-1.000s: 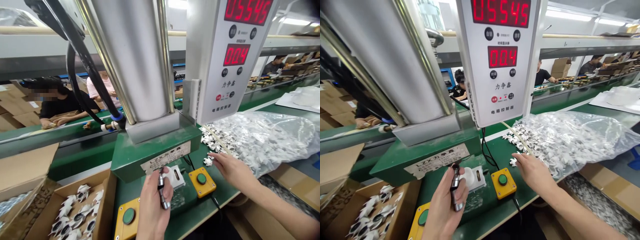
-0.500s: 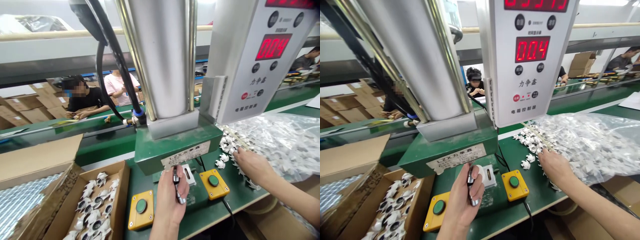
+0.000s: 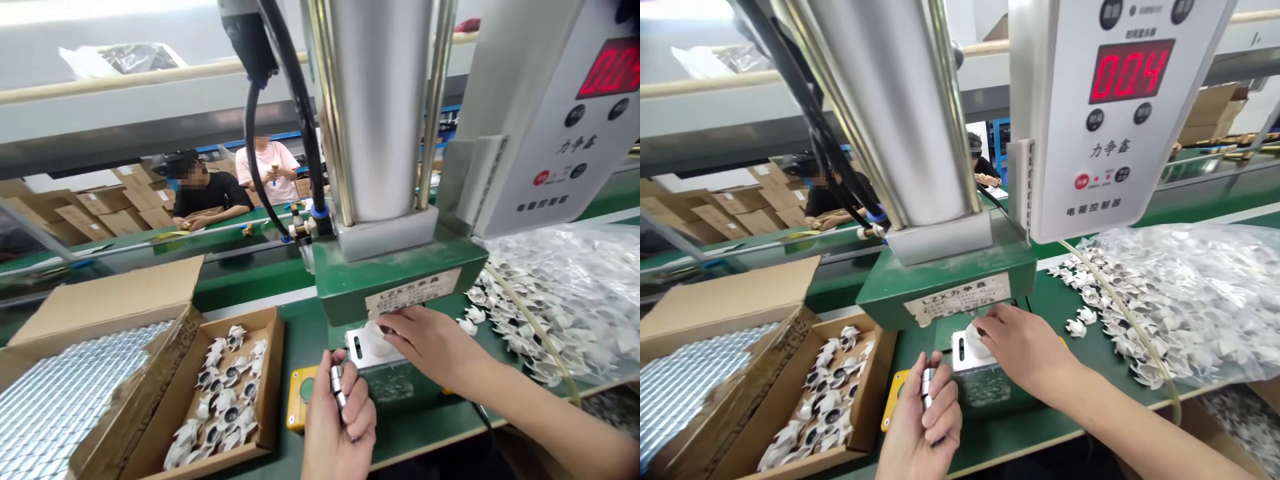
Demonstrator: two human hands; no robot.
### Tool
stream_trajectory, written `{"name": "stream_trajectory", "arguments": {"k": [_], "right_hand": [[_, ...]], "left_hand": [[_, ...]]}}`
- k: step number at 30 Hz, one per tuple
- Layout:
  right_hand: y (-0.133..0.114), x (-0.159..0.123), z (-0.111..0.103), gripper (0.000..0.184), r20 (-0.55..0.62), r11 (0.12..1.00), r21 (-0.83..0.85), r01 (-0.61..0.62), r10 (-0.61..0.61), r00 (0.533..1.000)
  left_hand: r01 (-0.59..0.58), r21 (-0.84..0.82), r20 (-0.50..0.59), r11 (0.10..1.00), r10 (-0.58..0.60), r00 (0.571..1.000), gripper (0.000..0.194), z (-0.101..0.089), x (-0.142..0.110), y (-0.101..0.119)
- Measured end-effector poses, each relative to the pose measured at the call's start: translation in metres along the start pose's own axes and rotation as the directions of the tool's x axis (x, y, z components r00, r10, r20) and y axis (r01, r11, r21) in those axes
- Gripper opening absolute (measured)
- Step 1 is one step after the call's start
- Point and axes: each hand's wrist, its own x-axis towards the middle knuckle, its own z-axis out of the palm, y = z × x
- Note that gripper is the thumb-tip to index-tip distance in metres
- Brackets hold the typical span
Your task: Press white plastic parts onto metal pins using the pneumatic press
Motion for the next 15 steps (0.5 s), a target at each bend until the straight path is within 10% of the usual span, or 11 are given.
{"name": "stream_trajectory", "arguments": {"k": [6,10,15], "right_hand": [[-0.003,0.016,-0.002,0.018,0.121,0.995,-0.089,0.047,-0.036,0.992],[-0.007,0.017,-0.012,0.02,0.17,0.999,-0.011,0.036,-0.034,0.985],[-0.006,0.02,-0.005,0.028,0.189,0.979,-0.138,0.148,-0.121,0.975]], "left_hand": [[-0.183,0.099,-0.16,0.978,0.197,0.967,0.012,-0.014,-0.013,0.022],[-0.133,0.237,-0.04,0.962,0.147,0.988,0.016,-0.02,-0.018,0.021],[-0.281,0.658,0.059,0.699,0.324,0.944,0.023,-0.021,-0.019,0.011]]}}
